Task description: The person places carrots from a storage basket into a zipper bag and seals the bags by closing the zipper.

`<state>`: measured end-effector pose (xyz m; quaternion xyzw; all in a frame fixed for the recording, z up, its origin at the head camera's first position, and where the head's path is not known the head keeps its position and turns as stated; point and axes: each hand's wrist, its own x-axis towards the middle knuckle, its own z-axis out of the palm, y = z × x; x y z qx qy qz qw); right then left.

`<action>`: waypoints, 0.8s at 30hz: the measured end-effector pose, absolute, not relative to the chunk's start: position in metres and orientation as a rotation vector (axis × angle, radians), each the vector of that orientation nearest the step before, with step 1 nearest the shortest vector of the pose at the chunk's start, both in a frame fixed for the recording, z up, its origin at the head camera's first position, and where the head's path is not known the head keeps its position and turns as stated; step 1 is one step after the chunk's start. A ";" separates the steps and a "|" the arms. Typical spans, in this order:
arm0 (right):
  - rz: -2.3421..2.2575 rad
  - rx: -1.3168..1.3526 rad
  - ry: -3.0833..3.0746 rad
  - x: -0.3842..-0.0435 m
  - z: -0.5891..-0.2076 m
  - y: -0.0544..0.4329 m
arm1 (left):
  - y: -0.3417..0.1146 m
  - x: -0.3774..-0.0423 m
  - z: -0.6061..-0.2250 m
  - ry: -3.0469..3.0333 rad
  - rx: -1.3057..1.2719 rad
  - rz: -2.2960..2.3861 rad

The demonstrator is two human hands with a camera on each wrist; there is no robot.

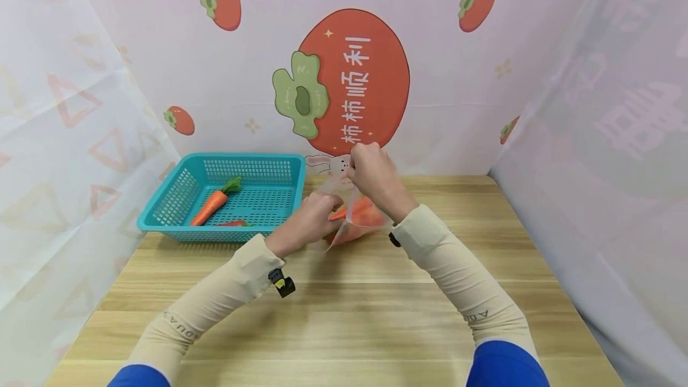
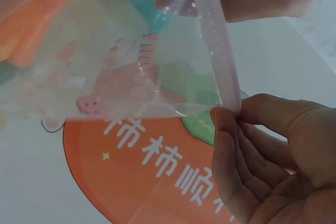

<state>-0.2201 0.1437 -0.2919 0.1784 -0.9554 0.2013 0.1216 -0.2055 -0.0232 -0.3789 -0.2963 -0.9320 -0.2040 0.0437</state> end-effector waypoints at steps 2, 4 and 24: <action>0.597 0.521 -2.792 -0.219 -0.292 0.144 | -0.027 -0.205 -0.379 -2.845 -0.912 -0.687; 0.597 0.517 -2.796 -0.219 -0.293 0.145 | -0.032 -0.205 -0.376 -2.826 -0.922 -0.753; 0.578 0.498 -2.818 -0.220 -0.291 0.147 | -0.129 -0.212 -0.332 -2.900 -0.697 -0.654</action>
